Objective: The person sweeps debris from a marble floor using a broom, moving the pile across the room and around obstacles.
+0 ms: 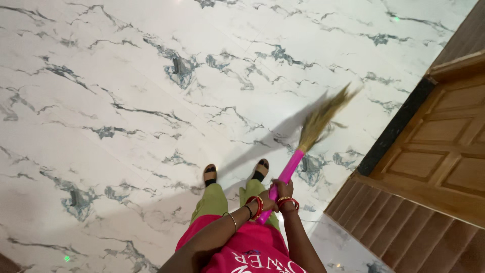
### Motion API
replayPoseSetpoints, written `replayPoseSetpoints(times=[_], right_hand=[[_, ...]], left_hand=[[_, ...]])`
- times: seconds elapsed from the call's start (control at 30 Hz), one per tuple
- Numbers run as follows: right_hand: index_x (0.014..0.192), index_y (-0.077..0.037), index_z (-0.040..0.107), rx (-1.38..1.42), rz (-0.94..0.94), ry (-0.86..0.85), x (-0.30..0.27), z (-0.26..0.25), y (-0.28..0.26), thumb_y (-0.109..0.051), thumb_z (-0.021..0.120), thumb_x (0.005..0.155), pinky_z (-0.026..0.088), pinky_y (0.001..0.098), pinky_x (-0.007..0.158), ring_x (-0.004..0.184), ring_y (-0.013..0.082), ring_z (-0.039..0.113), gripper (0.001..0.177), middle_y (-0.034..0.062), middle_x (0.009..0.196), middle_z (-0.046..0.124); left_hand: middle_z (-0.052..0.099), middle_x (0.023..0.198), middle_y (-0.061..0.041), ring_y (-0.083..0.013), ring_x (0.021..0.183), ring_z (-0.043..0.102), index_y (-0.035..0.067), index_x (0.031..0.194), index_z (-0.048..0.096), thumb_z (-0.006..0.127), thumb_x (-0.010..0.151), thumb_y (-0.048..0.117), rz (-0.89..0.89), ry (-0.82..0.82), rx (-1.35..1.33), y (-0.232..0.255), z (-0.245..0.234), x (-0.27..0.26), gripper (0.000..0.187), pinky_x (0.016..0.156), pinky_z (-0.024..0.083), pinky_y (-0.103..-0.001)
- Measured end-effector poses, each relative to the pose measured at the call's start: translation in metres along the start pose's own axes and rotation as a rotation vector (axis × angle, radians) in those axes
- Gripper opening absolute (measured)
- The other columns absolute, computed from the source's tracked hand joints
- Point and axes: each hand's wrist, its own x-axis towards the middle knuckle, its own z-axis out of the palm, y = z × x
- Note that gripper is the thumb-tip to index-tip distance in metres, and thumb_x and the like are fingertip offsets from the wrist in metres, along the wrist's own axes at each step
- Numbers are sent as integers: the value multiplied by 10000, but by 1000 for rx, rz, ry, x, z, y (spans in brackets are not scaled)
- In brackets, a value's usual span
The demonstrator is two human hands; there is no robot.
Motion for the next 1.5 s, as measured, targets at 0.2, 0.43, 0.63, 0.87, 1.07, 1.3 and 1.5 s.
replayPoseSetpoints(times=[0.2, 0.43, 0.63, 0.87, 1.07, 1.3, 1.5], right_hand=[[894, 106, 652, -112, 228, 103, 4, -46, -20, -6, 747, 784, 540, 381, 481, 571, 298, 640, 184, 180, 698, 671], [940, 112, 632, -324, 290, -229, 40, -13, -35, 24, 730, 766, 595, 399, 550, 614, 304, 690, 218, 212, 756, 708], [1138, 41, 547, -297, 11, -308, 74, 5, -65, 65, 706, 735, 577, 397, 494, 581, 275, 663, 434, 172, 763, 668], [1307, -92, 442, -119, -1, -160, 70, -29, -82, 94, 669, 714, 563, 390, 461, 536, 233, 623, 661, 124, 760, 633], [974, 151, 594, -237, 133, -60, 57, -33, -75, 48, 664, 755, 531, 399, 458, 531, 311, 630, 253, 195, 662, 642], [946, 67, 612, -667, 268, -263, 64, 3, -71, -36, 760, 775, 556, 390, 543, 609, 274, 666, 248, 176, 734, 694], [1087, 47, 554, -532, 39, -423, 85, 31, -97, 19, 725, 769, 557, 386, 516, 592, 259, 660, 362, 175, 752, 685]], left_hand=[[716, 780, -143, -210, 595, 687, -125, 1086, 694, 799, 800, 51, -157, -125, 35, 0, 38, 38, 353, 527, 587, -321], [682, 732, -153, -230, 542, 654, -90, 1010, 671, 736, 773, -5, -155, 178, -434, 10, 48, 36, 261, 472, 560, -353], [700, 836, -144, -239, 614, 683, -53, 1105, 642, 739, 735, 13, 49, 263, -282, 45, 41, 54, 388, 551, 587, -362], [651, 1189, -86, -179, 953, 693, 73, 1456, 288, 894, 652, -62, 189, 211, -43, 62, 57, 60, 1016, 812, 623, -338], [751, 954, -157, -235, 726, 730, -22, 1220, 619, 816, 711, 15, 21, 89, -3, 57, 52, 54, 547, 646, 606, -345], [720, 811, -173, -241, 640, 696, -70, 993, 683, 815, 750, 16, -117, 263, -358, 46, 63, 67, 290, 559, 566, -370], [719, 969, -185, -257, 728, 715, -6, 1165, 566, 828, 722, 0, 11, 411, -492, 75, 56, 64, 514, 645, 593, -394]])
